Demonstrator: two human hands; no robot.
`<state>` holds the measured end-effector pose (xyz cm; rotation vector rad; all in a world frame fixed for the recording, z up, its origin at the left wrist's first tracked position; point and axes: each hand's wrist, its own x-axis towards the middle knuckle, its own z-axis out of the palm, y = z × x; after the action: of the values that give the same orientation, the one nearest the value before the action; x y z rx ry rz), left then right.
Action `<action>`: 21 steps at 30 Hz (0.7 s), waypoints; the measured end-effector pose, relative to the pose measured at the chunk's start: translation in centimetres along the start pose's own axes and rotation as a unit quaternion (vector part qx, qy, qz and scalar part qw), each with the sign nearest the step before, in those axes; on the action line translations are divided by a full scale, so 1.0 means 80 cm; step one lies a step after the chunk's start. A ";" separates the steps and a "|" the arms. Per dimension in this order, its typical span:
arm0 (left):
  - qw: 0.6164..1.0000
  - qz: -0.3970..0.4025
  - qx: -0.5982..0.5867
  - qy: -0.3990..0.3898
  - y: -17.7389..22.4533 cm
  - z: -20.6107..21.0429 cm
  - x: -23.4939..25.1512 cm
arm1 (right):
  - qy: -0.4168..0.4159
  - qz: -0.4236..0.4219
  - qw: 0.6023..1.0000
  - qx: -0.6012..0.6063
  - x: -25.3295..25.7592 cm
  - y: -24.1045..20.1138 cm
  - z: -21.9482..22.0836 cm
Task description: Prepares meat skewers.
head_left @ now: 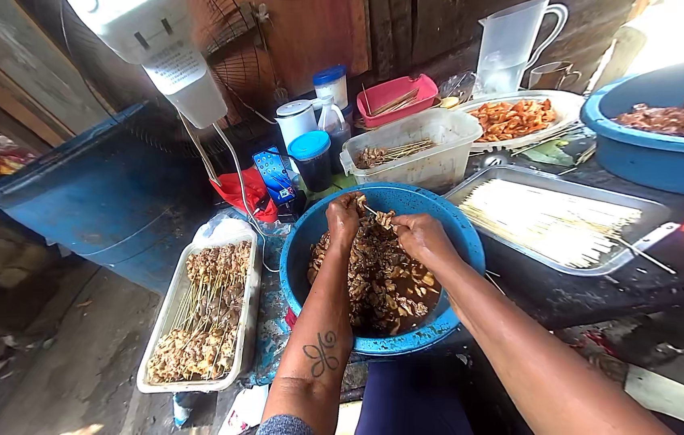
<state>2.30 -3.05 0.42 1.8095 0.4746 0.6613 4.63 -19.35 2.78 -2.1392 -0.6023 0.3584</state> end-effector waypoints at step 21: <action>0.979 -0.094 -0.171 0.053 0.025 0.015 -0.010 | 0.039 -0.022 0.995 0.088 0.012 -0.001 0.007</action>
<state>2.45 -5.09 1.83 1.3918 0.5592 0.6661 5.19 -18.44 2.46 -1.9600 -0.5511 0.2917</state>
